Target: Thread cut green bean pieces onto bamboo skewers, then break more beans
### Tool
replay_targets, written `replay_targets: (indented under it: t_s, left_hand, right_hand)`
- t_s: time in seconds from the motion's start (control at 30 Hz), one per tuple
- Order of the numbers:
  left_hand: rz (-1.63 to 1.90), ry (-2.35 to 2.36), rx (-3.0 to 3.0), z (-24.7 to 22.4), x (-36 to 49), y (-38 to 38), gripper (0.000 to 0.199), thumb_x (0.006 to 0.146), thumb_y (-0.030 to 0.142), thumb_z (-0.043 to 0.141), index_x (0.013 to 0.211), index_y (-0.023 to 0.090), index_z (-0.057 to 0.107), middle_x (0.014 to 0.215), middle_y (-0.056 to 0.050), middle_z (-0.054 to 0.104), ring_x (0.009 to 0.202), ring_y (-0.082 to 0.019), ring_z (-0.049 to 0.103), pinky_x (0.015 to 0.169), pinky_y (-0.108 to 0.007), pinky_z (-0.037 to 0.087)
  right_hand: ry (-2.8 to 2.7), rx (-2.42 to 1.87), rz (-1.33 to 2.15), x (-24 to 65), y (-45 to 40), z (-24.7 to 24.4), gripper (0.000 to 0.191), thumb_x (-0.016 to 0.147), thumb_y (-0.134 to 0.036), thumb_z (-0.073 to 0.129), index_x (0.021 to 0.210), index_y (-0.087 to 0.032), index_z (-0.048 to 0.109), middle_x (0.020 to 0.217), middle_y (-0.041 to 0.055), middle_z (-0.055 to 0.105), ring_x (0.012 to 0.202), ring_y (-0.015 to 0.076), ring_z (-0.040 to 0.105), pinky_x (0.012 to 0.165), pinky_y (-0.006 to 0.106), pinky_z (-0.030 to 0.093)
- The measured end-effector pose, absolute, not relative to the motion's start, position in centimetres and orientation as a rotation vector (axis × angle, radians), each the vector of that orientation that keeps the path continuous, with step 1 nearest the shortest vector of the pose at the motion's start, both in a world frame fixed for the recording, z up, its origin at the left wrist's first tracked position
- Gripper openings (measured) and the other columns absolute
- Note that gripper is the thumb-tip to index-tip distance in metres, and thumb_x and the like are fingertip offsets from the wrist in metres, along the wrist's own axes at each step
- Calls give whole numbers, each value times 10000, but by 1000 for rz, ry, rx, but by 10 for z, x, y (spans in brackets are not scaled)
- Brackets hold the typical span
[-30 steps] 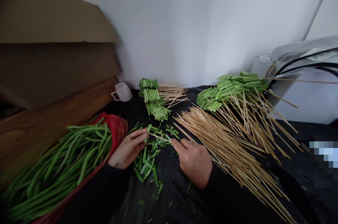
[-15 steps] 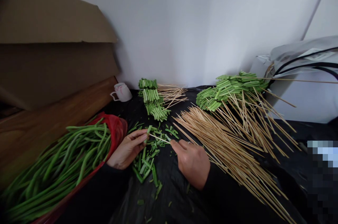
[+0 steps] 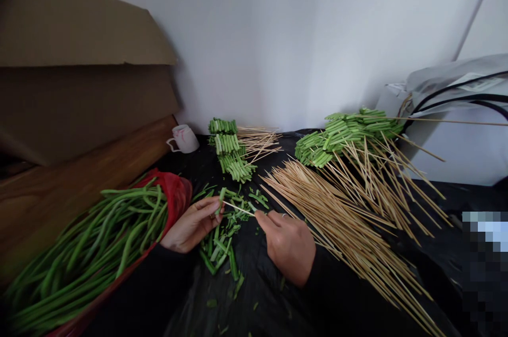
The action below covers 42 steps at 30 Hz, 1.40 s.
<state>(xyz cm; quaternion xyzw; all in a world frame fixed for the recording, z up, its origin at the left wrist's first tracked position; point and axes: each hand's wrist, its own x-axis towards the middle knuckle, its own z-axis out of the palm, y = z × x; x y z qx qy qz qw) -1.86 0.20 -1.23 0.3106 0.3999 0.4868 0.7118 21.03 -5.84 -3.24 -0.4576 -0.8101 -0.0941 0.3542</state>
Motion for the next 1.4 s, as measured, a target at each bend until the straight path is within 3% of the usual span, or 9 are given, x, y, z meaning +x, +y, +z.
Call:
replay_targets:
  t_s: [0.33,0.93,1.13,1.4]
  left_hand:
    - [1026,831,713,-13,-20,1,230,593,152,872,769,106,732,731,-34,663,659,-89,596,610,-186,487]
    - [995,887,771,-9,-17,-3,267,548,214,901,738,124,737,701,-11,660,640,-76,578,621,-181,467]
    - [823,840,883,-15,5,-16,271,541,229,900,731,109,749,631,-11,658,600,-77,565,610,-190,433]
    - [927,936,1013,-19,1,-9,305,605,268,864,857,135,756,806,-49,718,736,-130,616,737,-250,453]
  right_hand:
    - [-2063,-1189,-220,208,-61,-31,360,914,-84,374,1101,-158,673,712,24,639,618,138,595,574,270,408]
    - [-2038,-1233,-57,203,-63,-32,374,892,-61,372,1106,-144,668,778,37,657,687,166,623,624,286,406]
    - [-2090,-1240,-14,187,-66,-25,341,918,-93,372,1090,-178,653,759,23,647,676,167,619,624,291,375]
    - [-2120,-1351,-22,192,-60,-32,287,934,-106,369,1037,-193,623,814,23,657,702,162,620,628,291,350]
